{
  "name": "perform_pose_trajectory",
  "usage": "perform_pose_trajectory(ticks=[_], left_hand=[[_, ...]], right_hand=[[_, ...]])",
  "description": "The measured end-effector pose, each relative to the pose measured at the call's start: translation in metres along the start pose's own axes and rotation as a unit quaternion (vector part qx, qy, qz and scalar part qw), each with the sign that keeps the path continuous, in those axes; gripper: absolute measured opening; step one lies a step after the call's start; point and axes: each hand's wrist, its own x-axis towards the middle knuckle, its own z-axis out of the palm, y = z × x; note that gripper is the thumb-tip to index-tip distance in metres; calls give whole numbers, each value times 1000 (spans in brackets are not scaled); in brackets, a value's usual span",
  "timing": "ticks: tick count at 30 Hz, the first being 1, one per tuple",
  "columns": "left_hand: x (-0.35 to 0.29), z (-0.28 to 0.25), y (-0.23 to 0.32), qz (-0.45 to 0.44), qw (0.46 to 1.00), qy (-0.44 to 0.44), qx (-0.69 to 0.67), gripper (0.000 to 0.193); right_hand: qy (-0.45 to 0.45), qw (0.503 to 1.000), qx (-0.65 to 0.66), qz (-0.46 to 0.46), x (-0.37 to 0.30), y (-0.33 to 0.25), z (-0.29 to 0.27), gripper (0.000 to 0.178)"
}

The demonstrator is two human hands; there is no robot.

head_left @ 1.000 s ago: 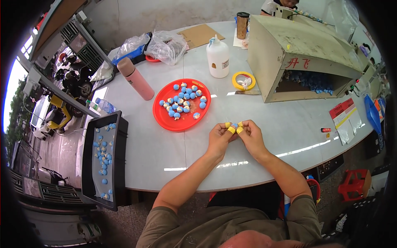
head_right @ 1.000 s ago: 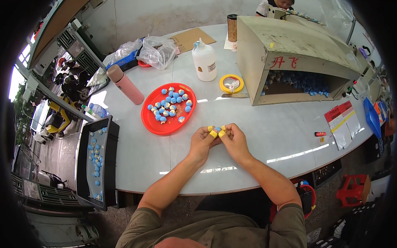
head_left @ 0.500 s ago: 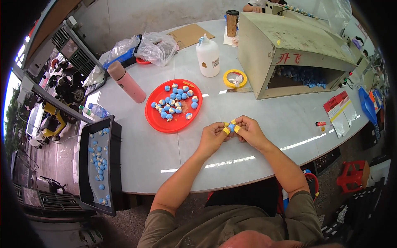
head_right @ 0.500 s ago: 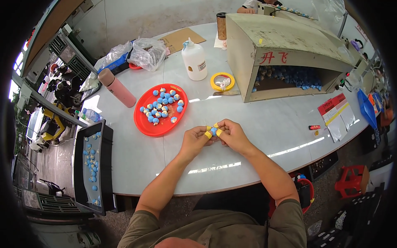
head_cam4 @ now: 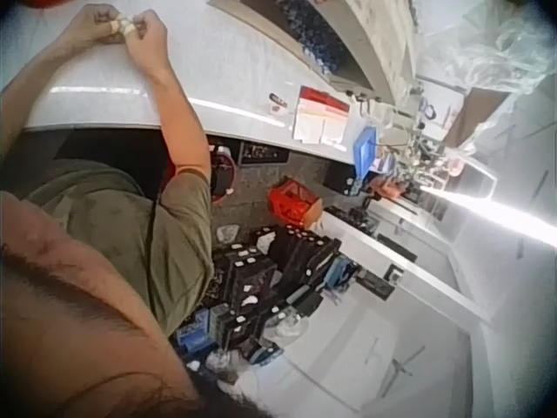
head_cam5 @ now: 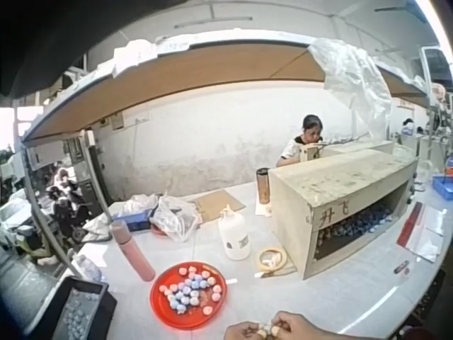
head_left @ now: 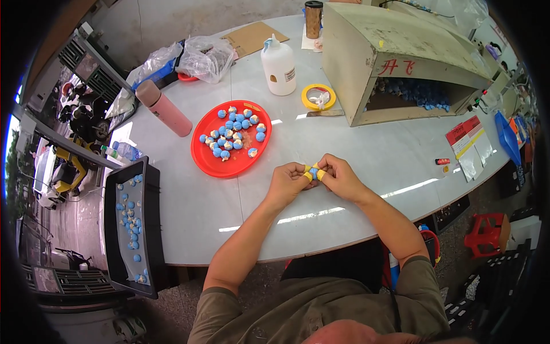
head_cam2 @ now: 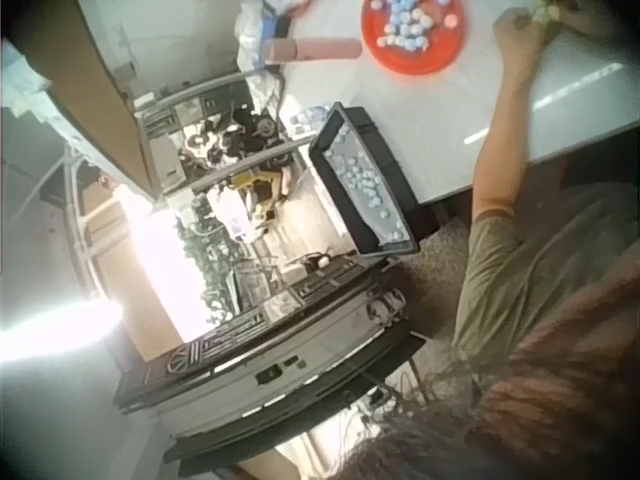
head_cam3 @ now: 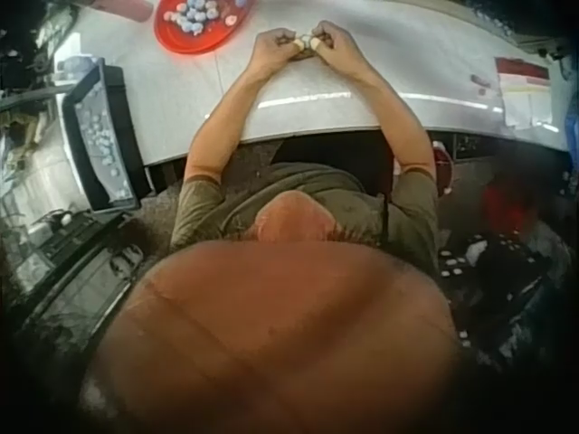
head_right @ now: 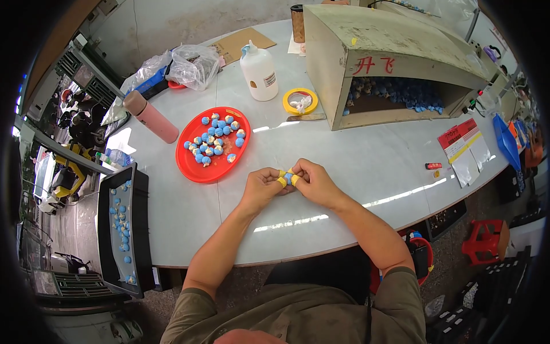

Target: The person assembles small toy figurines by applying glue from a bottle and attaching components together by hand.

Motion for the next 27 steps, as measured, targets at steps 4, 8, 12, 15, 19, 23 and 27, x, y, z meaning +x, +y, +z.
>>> perform_pose_trajectory(ticks=[4, 8, 12, 15, 19, 23, 27], left_hand=[[1, -1, -2, 1, 1000, 3, -6, 18], [1, -3, -6, 11, 1000, 2, -8, 17], [1, 0, -1, -3, 1000, 15, -5, 19], [3, 1, -1, -10, 1000, 24, -13, 20], [2, 0, -1, -5, 1000, 19, -2, 21], [2, -3, -1, -7, 1000, 6, -2, 22], [3, -4, -3, -9, 1000, -7, 0, 20]], right_hand=[[10, 1000, 0, -24, -1, 2, 4, 8], [15, 999, -22, -35, -1, 5, 5, 10], [30, 999, -20, -40, 1, 5, 7, 9], [31, 999, -5, -29, 1, 3, 6, 9], [27, 1000, -3, -6, 2, 0, 5, 10], [12, 1000, -11, 1, 4, 1, -1, 10], [-11, 1000, -5, 13, 3, 2, -1, 9]])
